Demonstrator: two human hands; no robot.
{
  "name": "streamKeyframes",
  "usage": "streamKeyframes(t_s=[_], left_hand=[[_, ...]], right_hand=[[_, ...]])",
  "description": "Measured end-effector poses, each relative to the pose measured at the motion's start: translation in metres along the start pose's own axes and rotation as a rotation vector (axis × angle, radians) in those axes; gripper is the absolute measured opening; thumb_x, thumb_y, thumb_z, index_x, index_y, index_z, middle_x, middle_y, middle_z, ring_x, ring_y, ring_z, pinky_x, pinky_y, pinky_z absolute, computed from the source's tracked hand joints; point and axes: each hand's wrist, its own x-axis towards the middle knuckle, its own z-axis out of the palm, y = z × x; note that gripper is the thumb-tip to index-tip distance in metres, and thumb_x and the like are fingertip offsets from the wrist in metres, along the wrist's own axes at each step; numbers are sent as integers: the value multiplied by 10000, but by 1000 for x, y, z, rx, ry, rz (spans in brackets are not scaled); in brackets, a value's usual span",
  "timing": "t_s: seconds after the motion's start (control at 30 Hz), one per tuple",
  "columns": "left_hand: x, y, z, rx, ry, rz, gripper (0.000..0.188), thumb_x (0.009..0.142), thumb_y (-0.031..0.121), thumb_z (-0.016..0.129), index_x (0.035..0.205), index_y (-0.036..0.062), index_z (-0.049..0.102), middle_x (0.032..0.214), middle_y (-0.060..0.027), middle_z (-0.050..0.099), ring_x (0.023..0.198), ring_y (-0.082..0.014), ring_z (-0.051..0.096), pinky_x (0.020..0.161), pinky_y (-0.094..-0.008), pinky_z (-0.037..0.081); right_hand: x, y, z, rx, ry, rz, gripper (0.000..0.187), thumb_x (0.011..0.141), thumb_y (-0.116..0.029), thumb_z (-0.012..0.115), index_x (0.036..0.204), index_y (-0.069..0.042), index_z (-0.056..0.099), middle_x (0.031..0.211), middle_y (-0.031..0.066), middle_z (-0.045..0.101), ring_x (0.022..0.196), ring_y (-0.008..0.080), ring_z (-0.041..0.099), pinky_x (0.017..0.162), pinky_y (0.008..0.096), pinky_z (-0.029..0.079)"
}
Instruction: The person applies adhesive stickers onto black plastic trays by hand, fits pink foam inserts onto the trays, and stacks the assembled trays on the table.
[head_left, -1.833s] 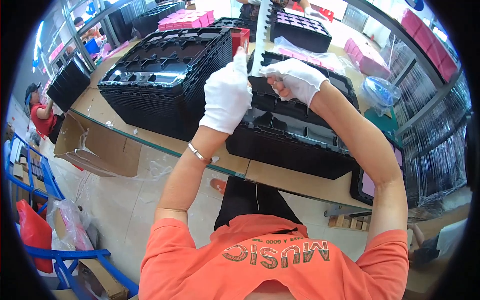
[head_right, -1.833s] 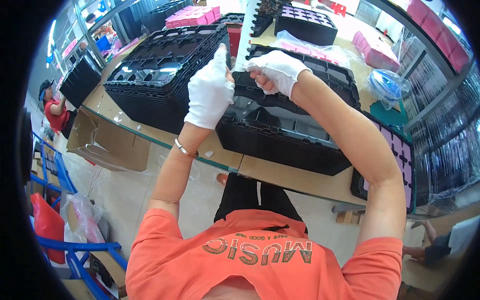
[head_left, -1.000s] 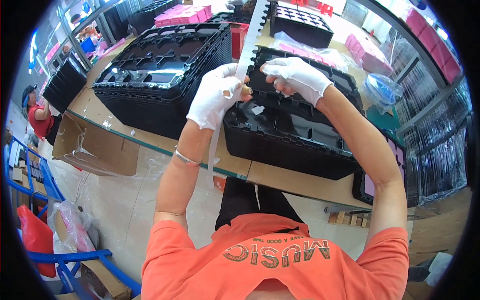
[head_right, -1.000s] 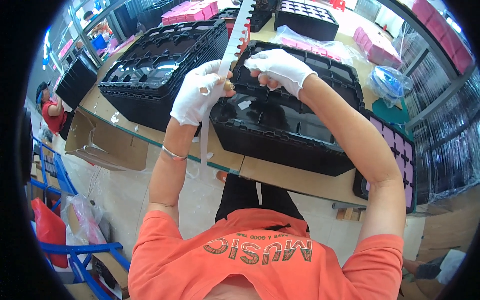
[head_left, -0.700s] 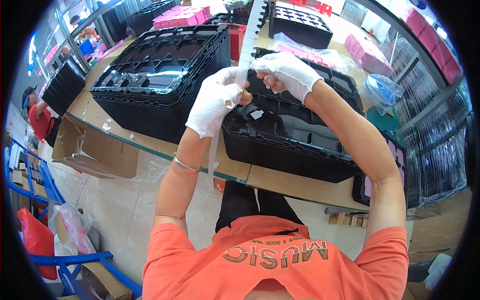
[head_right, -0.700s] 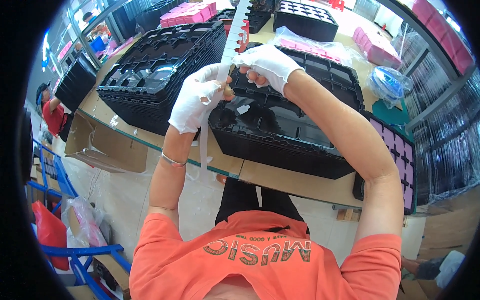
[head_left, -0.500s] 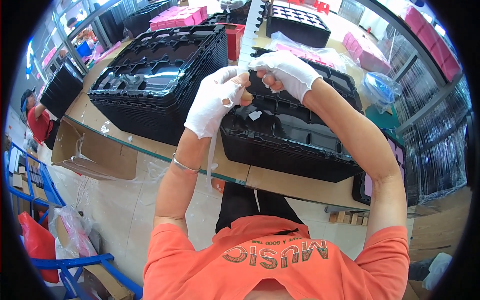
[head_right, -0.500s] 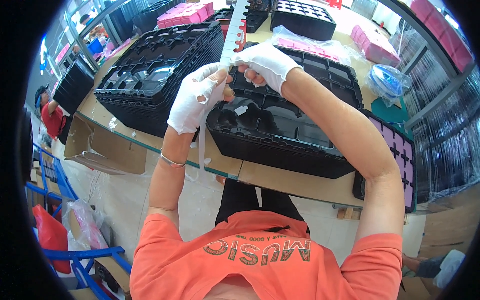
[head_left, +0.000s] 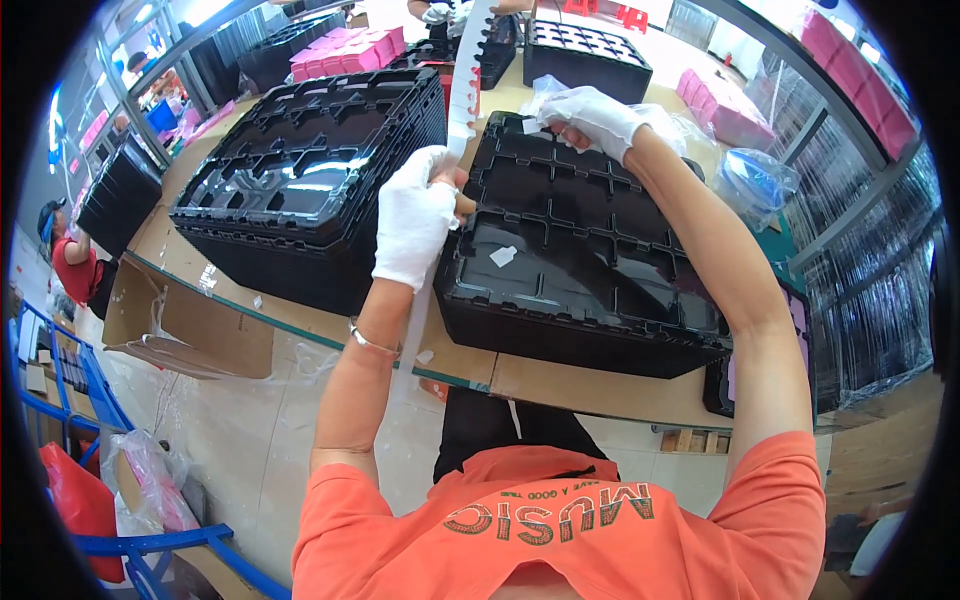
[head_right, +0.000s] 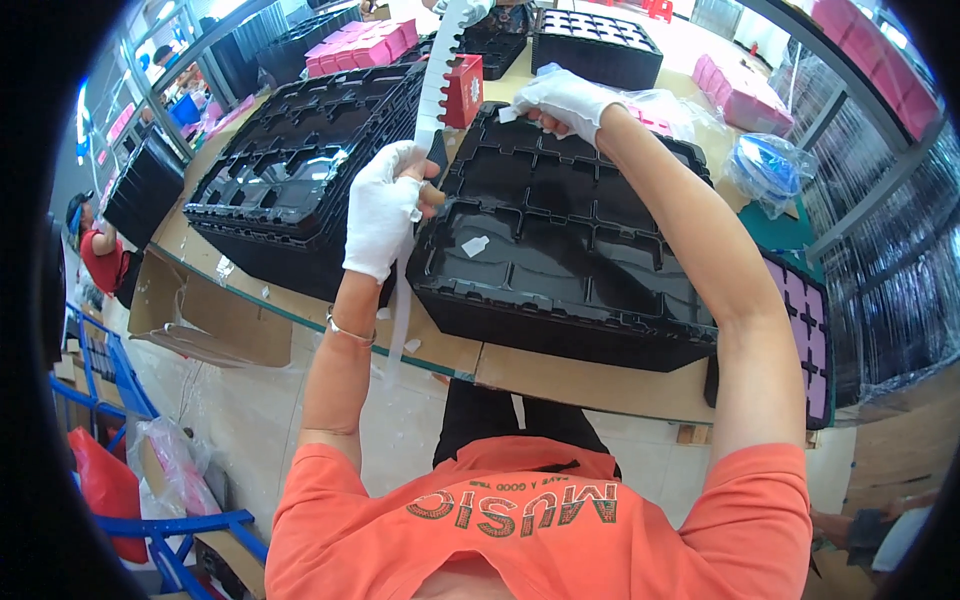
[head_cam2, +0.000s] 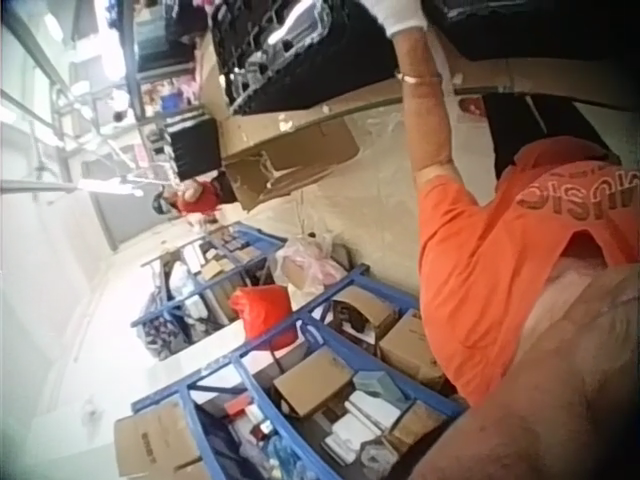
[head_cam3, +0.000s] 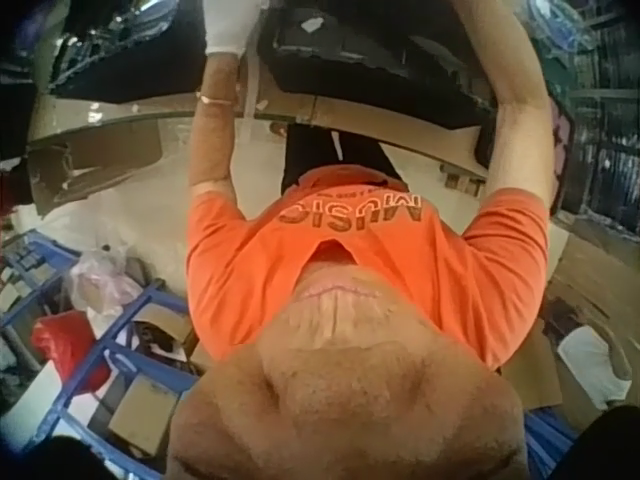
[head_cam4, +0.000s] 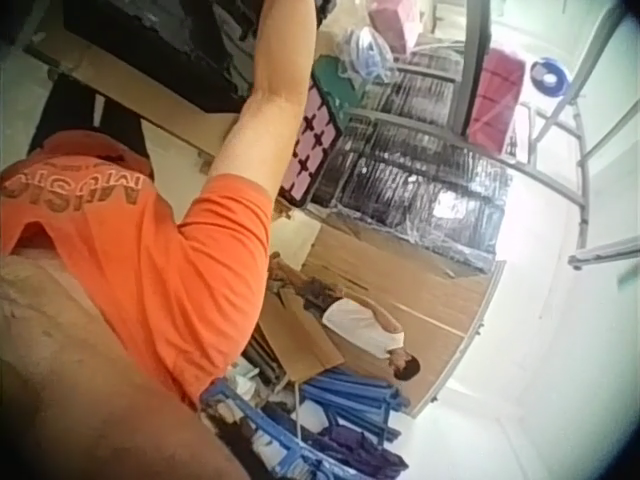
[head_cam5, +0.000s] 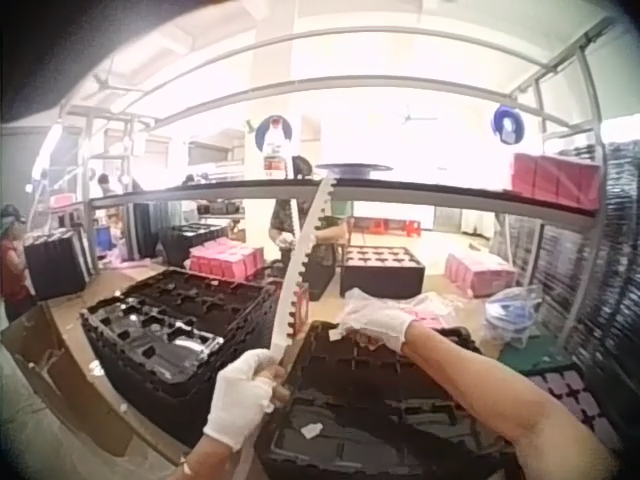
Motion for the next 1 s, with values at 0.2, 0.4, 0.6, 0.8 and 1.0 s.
streamKeyframes(t_s=[0.2, 0.4, 0.6, 0.8, 1.0], left_hand=[[3, 7, -3, -36, -43, -103, 216, 952, 85, 512, 1119, 3, 620, 851, -49, 653, 629, -77, 614, 522, -194, 444], [11, 2, -3, -121, -80, -191, 238, 974, 170, 544, 1126, 5, 624, 832, -53, 655, 597, -65, 601, 466, -175, 428], [8, -1, -3, -293, -111, -247, 279, 979, 163, 537, 1148, -49, 604, 809, -87, 661, 549, -88, 604, 430, -182, 430], [9, 4, -1, -442, -136, -300, 300, 980, 148, 532, 1176, -74, 580, 810, -103, 663, 544, -99, 609, 424, -192, 439], [3, 1, -5, -415, -124, -289, 298, 974, 155, 547, 1172, -65, 586, 806, -92, 666, 546, -103, 605, 423, -189, 432]], right_hand=[[72, 35, -8, -642, -53, -105, 287, 736, -319, 676, 822, -48, 719, 698, 95, 643, 537, 198, 583, 455, 341, 442], [72, 31, 3, -1266, -43, -108, 322, 787, -271, 624, 1007, -61, 728, 927, 199, 701, 810, 309, 691, 718, 408, 533], [41, 40, 8, -1285, -110, -398, 389, 726, -33, 673, 1089, -162, 728, 991, 134, 691, 809, 301, 684, 743, 390, 553], [28, 36, 4, -1172, -2, -442, 334, 770, -96, 665, 1097, -132, 728, 989, 131, 708, 795, 287, 678, 728, 372, 541], [-40, -15, 53, -125, -142, -41, 318, 891, -296, 641, 1098, -54, 653, 813, 19, 596, 638, 53, 515, 515, 185, 359]])
